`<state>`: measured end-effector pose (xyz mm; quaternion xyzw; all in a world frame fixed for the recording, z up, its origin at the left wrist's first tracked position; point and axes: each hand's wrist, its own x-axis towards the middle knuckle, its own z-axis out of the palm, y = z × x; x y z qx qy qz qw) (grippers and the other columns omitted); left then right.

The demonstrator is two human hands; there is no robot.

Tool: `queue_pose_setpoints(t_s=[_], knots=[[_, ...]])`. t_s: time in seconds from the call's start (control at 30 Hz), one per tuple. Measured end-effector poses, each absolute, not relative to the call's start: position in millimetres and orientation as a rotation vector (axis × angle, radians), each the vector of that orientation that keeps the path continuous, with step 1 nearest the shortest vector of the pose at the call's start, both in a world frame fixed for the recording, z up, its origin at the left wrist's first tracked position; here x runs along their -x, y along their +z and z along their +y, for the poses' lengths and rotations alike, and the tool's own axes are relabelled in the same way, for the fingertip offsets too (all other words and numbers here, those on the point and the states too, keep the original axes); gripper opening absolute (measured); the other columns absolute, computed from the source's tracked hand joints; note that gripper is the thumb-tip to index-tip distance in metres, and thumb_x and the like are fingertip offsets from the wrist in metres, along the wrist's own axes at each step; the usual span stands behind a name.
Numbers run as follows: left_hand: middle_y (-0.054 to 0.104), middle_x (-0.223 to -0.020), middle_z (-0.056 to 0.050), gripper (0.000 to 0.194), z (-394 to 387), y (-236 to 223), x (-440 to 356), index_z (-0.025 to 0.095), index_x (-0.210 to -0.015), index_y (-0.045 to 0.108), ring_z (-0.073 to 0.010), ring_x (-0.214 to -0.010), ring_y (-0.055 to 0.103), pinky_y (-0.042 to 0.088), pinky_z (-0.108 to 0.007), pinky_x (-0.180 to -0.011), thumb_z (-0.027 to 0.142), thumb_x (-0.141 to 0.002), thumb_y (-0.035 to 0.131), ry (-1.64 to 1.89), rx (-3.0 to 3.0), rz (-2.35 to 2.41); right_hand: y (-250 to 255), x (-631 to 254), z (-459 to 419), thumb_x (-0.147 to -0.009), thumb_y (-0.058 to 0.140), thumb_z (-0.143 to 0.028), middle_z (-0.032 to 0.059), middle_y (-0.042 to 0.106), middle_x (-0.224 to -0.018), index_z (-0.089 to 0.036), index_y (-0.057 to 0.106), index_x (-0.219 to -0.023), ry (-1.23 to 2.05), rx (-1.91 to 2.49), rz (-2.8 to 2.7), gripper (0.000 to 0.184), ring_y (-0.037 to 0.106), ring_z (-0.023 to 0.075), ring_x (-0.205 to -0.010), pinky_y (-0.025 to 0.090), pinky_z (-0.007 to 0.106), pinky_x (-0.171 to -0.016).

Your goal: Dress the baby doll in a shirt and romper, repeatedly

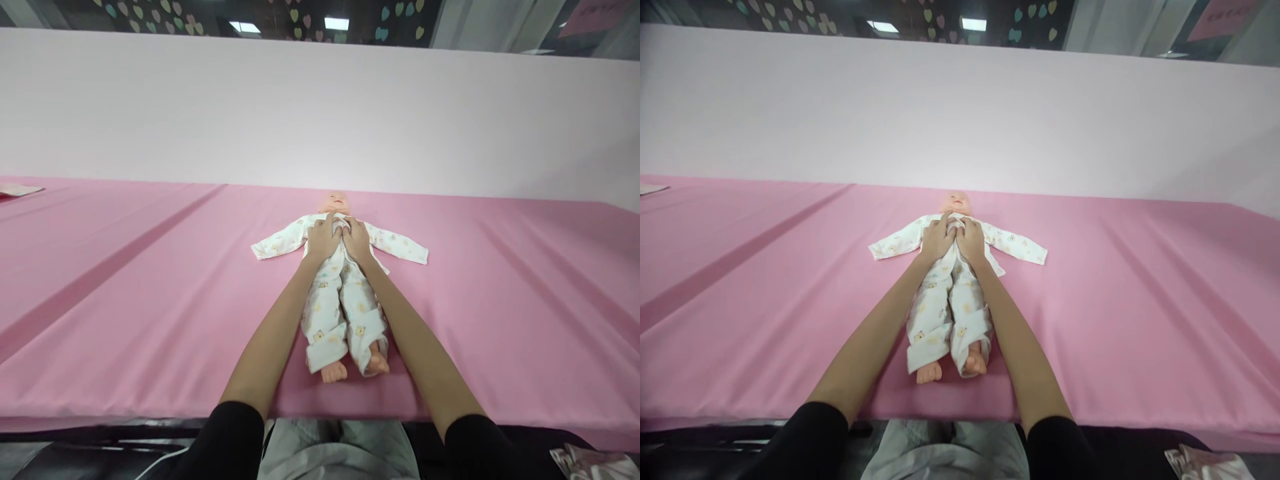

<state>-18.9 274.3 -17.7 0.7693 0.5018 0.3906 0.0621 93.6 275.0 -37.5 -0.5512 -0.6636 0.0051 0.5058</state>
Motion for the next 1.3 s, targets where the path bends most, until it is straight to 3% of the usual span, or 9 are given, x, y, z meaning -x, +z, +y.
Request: queue_pose_setpoints(t_s=[0.23, 0.5, 0.8, 1.0, 1.3], knots=[[0.062, -0.108, -0.006, 0.022, 234, -26, 21, 0.022, -0.104, 0.056, -0.0238, -0.105, 0.048, 0.031, -0.036, -0.088, 0.027, -0.088, 0.042, 1.34, -2.472, 1.492, -40, -91, 246, -0.081, 0.038, -0.016, 0.009, 0.06, -0.086, -0.017, 0.056, -0.083, -0.104, 1.298, -1.588, 0.018, 0.05, 0.0231, -0.086, 0.038, 0.036, -0.084], [0.063, -0.098, -0.007, 0.024, 228, -26, 21, 0.022, -0.093, 0.064, -0.0234, -0.097, 0.05, 0.034, -0.036, -0.087, 0.025, -0.089, 0.041, 1.417, -2.436, 1.447, -36, -85, 228, -0.08, 0.044, -0.017, 0.0093, 0.057, -0.081, -0.018, 0.058, -0.076, -0.221, 1.398, -1.49, 0.015, 0.046, 0.0245, -0.086, 0.037, 0.037, -0.081], [0.065, -0.097, -0.005, 0.024, 239, -32, 26, 0.022, -0.095, 0.063, -0.019, -0.094, 0.056, 0.037, -0.028, -0.086, 0.028, -0.089, 0.04, 1.543, -2.227, 1.337, -36, -89, 232, -0.078, 0.048, -0.02, 0.0068, 0.063, -0.08, -0.018, 0.064, -0.082, -0.072, 1.366, -1.444, 0.017, 0.051, 0.0225, -0.082, 0.039, 0.035, -0.081], [0.066, -0.09, -0.002, 0.032, 238, -30, 26, 0.024, -0.117, 0.051, -0.0185, -0.089, 0.057, 0.038, -0.028, -0.084, 0.022, -0.086, 0.041, 1.487, -2.237, 1.327, -35, -89, 231, -0.079, 0.05, -0.023, 0.0031, 0.062, -0.075, -0.02, 0.062, -0.074, -0.077, 1.323, -1.449, 0.013, 0.051, 0.0196, -0.078, 0.04, 0.031, -0.078], [0.065, -0.088, -0.001, 0.022, 247, -35, 26, 0.023, -0.101, 0.053, -0.0166, -0.086, 0.058, 0.041, -0.028, -0.081, 0.017, -0.082, 0.045, 1.58, -2.169, 1.202, -37, -90, 232, -0.084, 0.044, -0.023, 0.0029, 0.066, -0.08, -0.019, 0.066, -0.081, 0.002, 1.249, -1.474, 0.022, 0.052, 0.0179, -0.079, 0.04, 0.029, -0.076]])
